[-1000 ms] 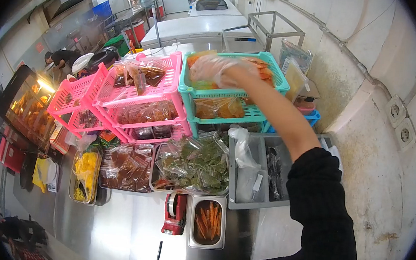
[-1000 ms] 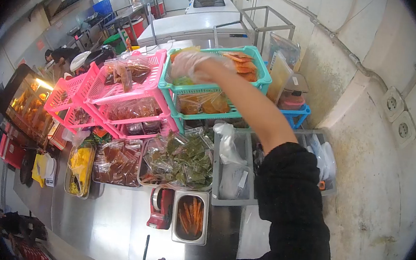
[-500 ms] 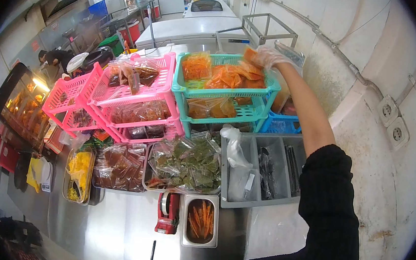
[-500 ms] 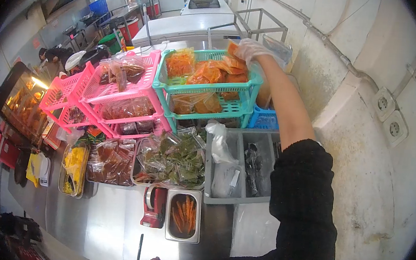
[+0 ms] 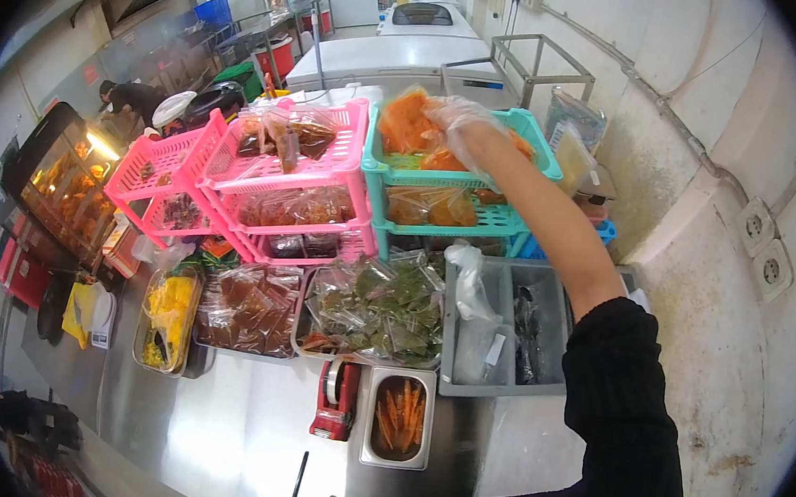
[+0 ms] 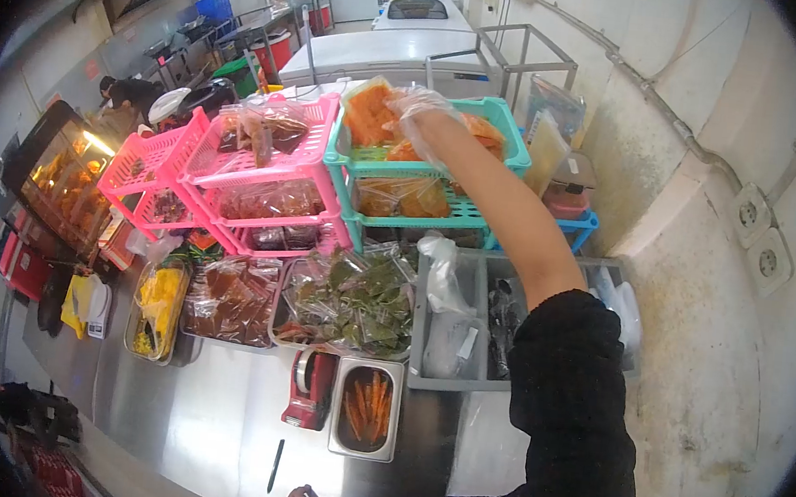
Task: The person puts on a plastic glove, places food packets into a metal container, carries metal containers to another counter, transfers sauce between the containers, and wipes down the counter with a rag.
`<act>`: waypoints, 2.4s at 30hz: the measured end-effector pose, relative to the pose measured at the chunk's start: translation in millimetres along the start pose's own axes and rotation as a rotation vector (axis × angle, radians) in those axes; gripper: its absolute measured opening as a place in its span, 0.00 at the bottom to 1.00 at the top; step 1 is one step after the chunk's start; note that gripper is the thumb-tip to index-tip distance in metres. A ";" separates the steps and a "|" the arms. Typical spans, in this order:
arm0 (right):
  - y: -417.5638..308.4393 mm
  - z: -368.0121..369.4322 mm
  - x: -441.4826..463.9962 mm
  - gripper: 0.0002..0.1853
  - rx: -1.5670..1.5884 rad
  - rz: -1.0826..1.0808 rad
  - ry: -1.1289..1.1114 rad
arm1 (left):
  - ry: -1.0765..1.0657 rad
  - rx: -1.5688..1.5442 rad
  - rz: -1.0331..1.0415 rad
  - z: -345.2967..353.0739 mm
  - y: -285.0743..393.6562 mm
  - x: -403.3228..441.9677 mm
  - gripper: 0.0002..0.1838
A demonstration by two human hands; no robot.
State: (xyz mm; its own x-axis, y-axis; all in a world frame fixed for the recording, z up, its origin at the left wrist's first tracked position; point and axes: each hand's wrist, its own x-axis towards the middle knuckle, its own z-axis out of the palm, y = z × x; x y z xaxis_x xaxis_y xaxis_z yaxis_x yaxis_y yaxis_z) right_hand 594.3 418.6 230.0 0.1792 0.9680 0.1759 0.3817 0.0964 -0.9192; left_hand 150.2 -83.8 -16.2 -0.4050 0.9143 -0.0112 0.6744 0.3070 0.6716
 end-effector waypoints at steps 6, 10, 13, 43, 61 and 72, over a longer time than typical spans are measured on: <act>-65.5 35.4 -51.6 0.14 -1.639 -0.385 -0.409 | 0.015 0.154 0.274 -14.0 16.8 3.2 0.11; -37.7 38.0 -42.8 0.13 -1.370 -0.126 -0.066 | 0.022 0.160 0.268 -8.9 7.2 2.7 0.12; -49.6 31.7 -62.1 0.14 -1.316 -0.152 0.020 | 0.021 0.156 0.290 -9.7 8.1 2.6 0.13; -56.3 42.1 -46.8 0.14 -1.206 -0.614 0.363 | 0.013 0.212 0.399 -3.7 -6.3 2.8 0.17; -58.7 -113.2 -61.5 0.39 -0.782 0.386 -0.523 | 0.052 0.171 0.321 -8.8 12.4 1.5 0.13; 7.8 -130.1 -13.9 0.16 -0.969 0.238 -0.133 | 0.081 0.188 0.367 -8.5 17.8 0.4 0.13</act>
State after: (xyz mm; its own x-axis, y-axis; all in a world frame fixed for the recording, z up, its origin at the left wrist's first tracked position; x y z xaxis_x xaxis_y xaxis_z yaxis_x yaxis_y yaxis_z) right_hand 712.7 375.8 266.3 0.2667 0.9613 -0.0698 0.9328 -0.2756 -0.2324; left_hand 156.8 -80.3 2.0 -0.1589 0.9506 0.2666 0.8809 0.0146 0.4731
